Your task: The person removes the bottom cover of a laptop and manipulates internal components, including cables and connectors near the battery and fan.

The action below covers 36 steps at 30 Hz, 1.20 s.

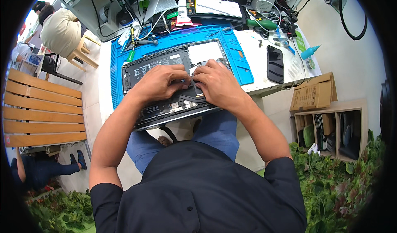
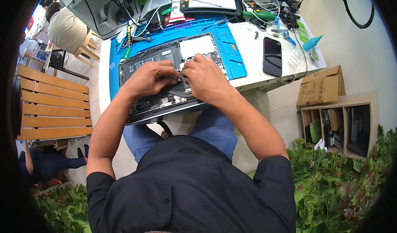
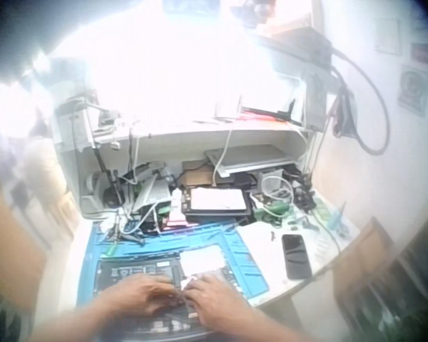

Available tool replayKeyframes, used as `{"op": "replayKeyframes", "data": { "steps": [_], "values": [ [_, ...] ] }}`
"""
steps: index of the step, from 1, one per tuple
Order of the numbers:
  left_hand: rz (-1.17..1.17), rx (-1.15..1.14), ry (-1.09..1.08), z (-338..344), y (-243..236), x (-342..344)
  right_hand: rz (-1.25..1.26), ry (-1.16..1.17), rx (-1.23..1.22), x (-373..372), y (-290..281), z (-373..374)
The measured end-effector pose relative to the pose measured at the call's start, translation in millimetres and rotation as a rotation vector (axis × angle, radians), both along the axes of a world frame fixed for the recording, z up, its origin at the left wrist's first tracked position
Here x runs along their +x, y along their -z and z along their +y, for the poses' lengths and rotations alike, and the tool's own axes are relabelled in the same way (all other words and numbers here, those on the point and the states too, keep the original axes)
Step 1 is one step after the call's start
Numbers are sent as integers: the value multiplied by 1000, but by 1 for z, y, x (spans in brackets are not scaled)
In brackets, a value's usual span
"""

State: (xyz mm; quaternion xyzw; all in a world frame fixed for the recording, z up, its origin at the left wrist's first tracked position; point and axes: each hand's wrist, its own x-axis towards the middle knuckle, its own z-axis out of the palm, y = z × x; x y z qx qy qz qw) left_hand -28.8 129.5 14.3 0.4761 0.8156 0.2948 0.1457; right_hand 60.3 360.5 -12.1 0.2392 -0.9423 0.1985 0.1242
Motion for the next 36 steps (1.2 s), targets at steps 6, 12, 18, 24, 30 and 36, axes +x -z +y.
{"op": "replayKeyframes", "data": {
  "steps": [6, 12, 18, 24, 30, 36],
  "values": [
    [-72, -13, 38, -11, 2, -9, -9, 4, 24, -1, 0, 0],
    [34, 22, 52, -3, -2, -7, 4, 15, -17, 2, 2, -2],
    [-6, -147, 59, 9, -10, -9, -45, 35, -63, 3, 0, -1],
    [363, -17, 163, 8, 4, -2, -8, 38, -77, 3, 2, 0],
    [544, 89, 169, -3, 11, 7, -4, 52, -79, 5, 4, 0],
    [332, 126, 128, -13, 11, 7, 3, 75, -74, 7, 5, 0]
  ]
}}
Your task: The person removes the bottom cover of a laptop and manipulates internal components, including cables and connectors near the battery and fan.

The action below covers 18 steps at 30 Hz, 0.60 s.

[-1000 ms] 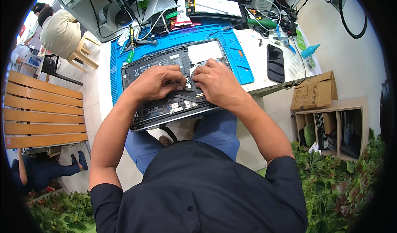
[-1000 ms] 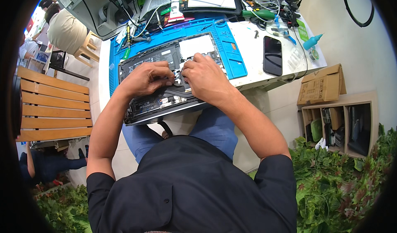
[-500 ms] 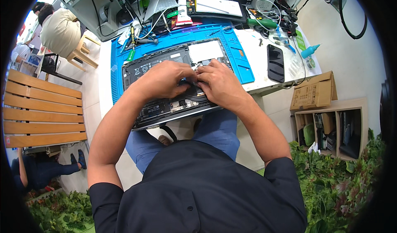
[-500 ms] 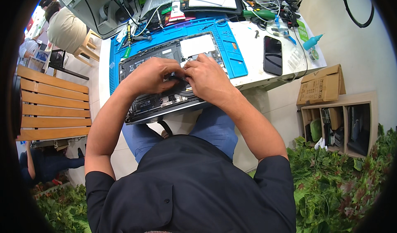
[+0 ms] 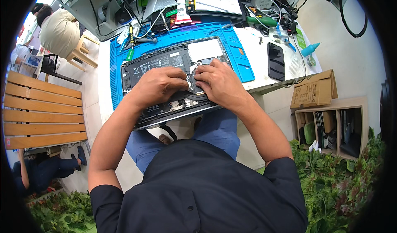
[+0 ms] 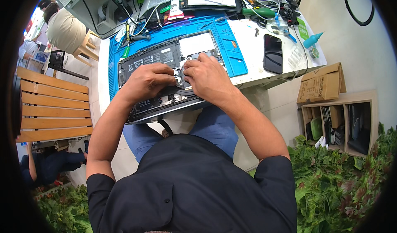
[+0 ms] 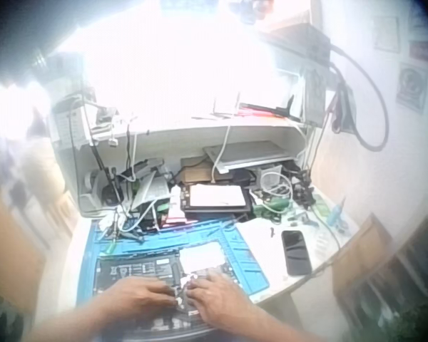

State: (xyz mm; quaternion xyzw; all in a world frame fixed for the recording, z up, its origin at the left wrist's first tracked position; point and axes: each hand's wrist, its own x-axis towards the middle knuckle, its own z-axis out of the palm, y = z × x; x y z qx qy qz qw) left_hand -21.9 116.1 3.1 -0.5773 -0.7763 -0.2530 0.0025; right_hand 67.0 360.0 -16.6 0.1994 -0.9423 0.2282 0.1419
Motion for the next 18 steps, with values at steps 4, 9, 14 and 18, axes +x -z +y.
{"op": "replayKeyframes", "data": {
  "steps": [4, 9, 14, 18],
  "values": [
    [-84, 31, 6, -2, -2, -3, -7, -9, -8, -1, 1, 1],
    [-107, 6, 1, -3, -5, -4, -19, -31, -16, 2, -2, 2],
    [-75, 2, 21, 1, -9, -1, -34, -75, -76, 13, -3, 4],
    [-71, -5, 51, 13, -6, 1, -77, -71, -112, 13, -4, 7]
  ]
}}
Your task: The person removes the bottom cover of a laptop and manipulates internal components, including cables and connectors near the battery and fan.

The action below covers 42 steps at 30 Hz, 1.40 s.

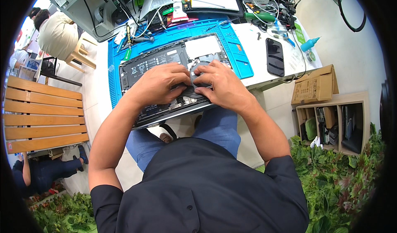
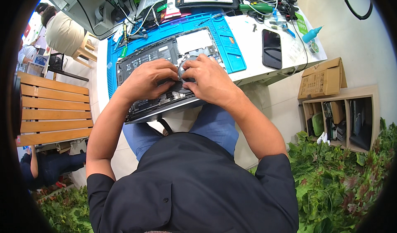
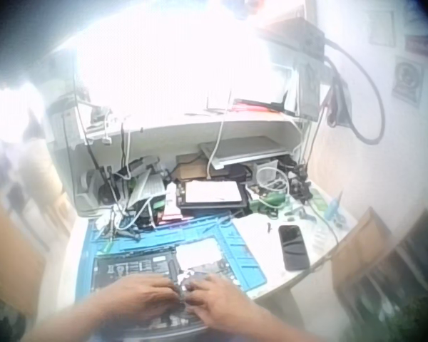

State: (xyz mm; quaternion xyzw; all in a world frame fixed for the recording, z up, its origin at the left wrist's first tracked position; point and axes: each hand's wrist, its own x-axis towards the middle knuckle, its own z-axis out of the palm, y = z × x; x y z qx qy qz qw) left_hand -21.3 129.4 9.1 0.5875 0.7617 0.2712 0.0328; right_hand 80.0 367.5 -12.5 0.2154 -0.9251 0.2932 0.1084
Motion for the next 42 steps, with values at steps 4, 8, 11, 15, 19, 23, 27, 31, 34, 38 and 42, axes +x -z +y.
{"op": "replayKeyframes", "data": {
  "steps": [4, 8, 11, 15, 19, 23, 27, 31, 34, 38, 42],
  "values": [
    [57, -100, 30, 7, -4, 1, -15, -7, 15, -1, 0, 1],
    [163, -117, 63, 5, 5, 2, -18, 18, 54, 0, 0, 0],
    [159, -70, 54, 2, 11, 3, -46, 32, 83, 1, -1, 0],
    [94, -38, 33, -3, 8, 5, -43, 31, 87, 1, -4, 0],
    [20, -4, -11, -10, 11, 4, -33, 23, 88, 1, -4, 0],
    [-53, -17, -45, -16, 8, 1, -27, 37, 94, 1, -3, 0],
    [-149, -55, -100, -26, 0, 0, -4, 33, 86, -1, 1, 0],
    [-183, -74, -95, -26, -2, -4, -64, 38, 95, 0, -7, -1],
    [-228, -96, -92, -28, -2, -7, -45, 35, 91, 0, -5, -1],
    [-262, -130, -102, -32, -5, -10, -61, 42, 99, 1, -6, -1],
    [-254, -149, -110, -37, -6, -15, -80, 42, 104, 1, -7, -1]
  ]
}}
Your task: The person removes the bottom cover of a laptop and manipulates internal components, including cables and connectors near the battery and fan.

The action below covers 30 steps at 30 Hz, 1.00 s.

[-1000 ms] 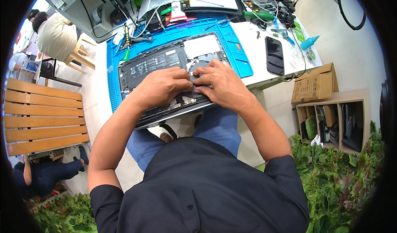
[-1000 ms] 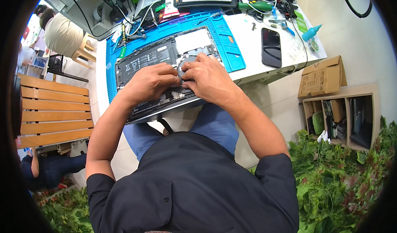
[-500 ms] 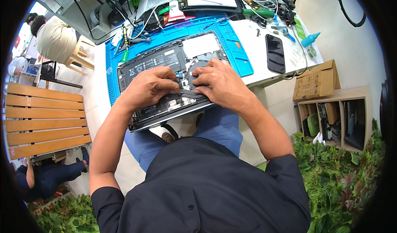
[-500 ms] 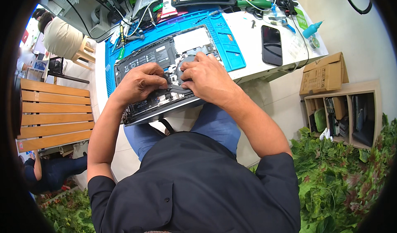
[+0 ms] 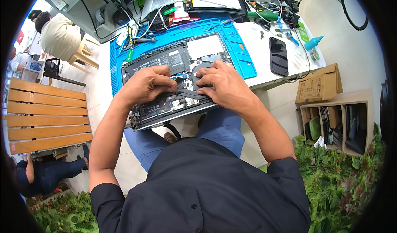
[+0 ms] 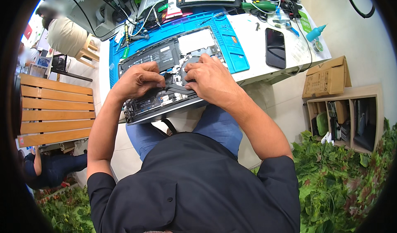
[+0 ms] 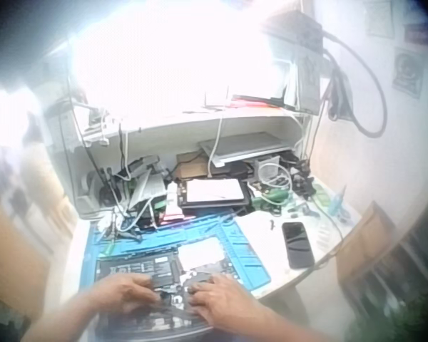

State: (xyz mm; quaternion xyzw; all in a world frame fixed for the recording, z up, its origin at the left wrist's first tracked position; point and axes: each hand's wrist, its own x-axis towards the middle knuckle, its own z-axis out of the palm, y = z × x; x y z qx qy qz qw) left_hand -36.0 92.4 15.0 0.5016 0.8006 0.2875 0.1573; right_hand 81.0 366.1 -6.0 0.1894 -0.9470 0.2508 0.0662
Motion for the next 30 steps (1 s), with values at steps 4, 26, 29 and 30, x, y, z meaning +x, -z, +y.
{"op": "replayKeyframes", "data": {
  "steps": [4, 26, 29, 30],
  "values": [
    [-25, -11, -7, -4, -1, -5, -22, 7, 10, 1, -2, -1],
    [-267, 100, -383, 21, 10, 20, 144, 83, -8, 3, 5, -19],
    [-302, 24, -353, 21, 7, 14, 156, 75, -35, 3, 10, -16],
    [-290, 5, -336, 22, 4, 12, 163, 79, -41, 4, 11, -15]
  ]
}}
